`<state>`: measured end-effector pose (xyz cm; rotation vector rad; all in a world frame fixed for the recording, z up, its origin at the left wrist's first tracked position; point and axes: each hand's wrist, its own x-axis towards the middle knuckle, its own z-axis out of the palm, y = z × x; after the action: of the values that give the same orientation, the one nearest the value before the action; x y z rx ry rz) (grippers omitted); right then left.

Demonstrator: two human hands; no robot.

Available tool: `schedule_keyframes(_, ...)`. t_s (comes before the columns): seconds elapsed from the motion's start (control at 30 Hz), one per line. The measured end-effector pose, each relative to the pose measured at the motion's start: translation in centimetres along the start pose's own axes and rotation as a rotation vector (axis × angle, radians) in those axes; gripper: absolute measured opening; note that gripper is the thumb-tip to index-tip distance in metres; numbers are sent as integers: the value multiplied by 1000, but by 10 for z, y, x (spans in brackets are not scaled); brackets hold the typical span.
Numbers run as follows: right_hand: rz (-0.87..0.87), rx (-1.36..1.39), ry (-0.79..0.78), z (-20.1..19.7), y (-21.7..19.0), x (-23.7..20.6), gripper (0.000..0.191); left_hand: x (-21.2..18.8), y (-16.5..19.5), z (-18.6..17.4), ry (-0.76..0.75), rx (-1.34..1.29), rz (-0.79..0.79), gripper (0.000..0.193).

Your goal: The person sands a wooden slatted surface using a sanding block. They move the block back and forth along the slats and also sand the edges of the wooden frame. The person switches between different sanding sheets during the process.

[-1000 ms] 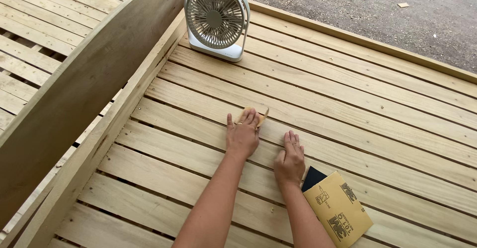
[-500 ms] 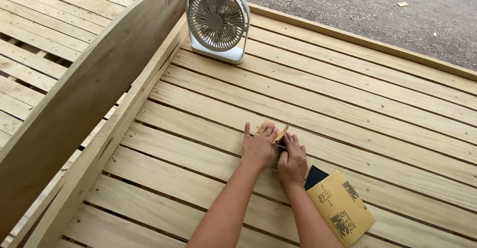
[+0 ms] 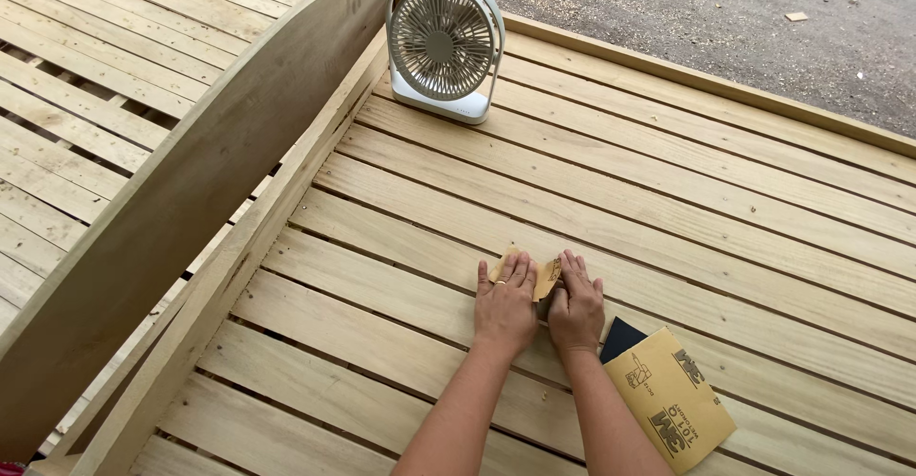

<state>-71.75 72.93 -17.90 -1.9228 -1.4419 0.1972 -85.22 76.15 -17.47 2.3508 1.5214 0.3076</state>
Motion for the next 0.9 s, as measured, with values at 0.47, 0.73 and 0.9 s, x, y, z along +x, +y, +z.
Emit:
schedule_keyframes(0.47, 25, -29, -47, 3, -1, 0, 61, 9, -44, -31, 118, 27, -117, 60)
schedule_keyframes(0.73, -56, 70, 40, 1, 6, 1, 70, 16, -143, -61, 112, 123, -279, 65)
schedule_keyframes(0.9, 0, 33, -6, 4, -2, 4, 74, 39, -161, -86, 102, 65, -430, 54)
